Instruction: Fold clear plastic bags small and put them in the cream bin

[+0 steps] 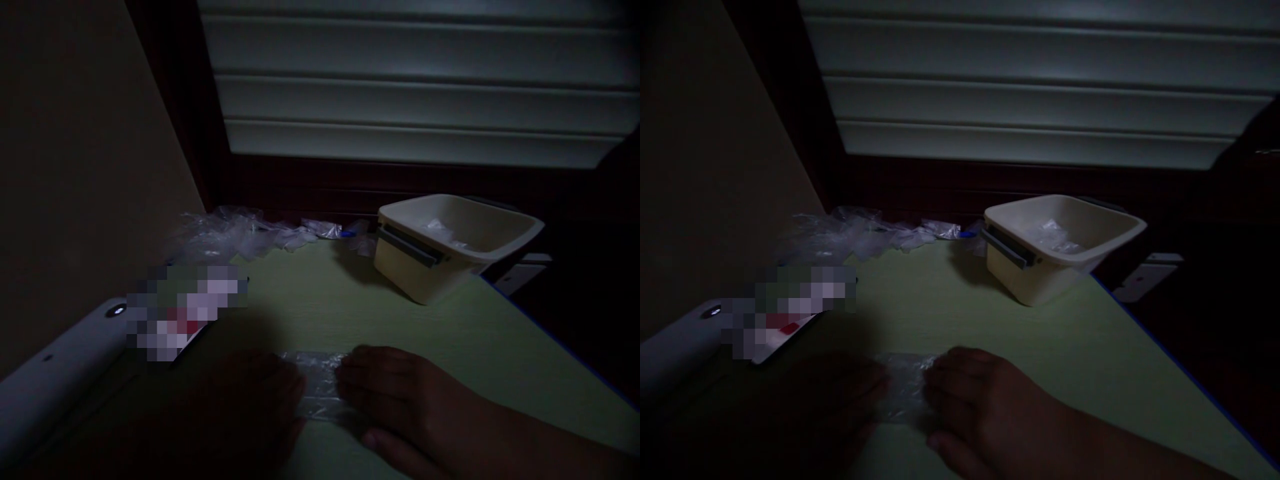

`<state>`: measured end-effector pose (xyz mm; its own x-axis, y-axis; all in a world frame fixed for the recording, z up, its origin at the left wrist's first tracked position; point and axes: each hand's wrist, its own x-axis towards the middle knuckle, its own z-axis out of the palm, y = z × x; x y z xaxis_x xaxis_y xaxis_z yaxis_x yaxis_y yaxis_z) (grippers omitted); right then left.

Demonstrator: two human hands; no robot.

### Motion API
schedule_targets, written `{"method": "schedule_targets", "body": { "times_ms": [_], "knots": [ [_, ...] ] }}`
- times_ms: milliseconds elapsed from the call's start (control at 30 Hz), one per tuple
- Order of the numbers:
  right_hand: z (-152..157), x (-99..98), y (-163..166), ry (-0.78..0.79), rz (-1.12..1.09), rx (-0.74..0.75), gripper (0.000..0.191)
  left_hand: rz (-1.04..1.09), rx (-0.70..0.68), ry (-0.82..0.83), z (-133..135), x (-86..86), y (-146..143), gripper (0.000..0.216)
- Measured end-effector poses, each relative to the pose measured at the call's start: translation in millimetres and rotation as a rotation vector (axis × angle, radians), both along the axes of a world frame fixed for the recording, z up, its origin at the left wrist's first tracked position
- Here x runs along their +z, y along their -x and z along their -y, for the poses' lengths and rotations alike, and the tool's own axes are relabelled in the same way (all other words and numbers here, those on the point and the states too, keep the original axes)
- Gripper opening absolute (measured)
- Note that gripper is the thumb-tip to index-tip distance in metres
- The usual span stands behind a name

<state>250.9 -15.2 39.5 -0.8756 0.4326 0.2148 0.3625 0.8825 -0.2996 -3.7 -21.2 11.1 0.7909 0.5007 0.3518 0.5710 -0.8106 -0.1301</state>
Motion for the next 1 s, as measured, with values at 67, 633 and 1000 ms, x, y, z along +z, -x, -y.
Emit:
{"method": "schedule_targets", "body": {
  "times_ms": [67, 633, 1000],
  "knots": [
    [1.0, 4.9, 6.4, 0.032, 0.055, -0.019, 0.035, 0.081, -0.055, -0.064, 0.1, 0.9, -1.6, 0.05],
    [-0.5, -6.4, 32.4, 0.214, 0.291, -0.075, 0.08, -0.032, 0.066, 0.0, 4.6, 3.3, 1.9, 0.037],
    [10.1, -33.4, -31.1, -0.051, 0.163, -0.116, 0.07, -0.011, 0.059, -0.047, 8.7, -18.2, 4.2, 0.048]
  ]
}}
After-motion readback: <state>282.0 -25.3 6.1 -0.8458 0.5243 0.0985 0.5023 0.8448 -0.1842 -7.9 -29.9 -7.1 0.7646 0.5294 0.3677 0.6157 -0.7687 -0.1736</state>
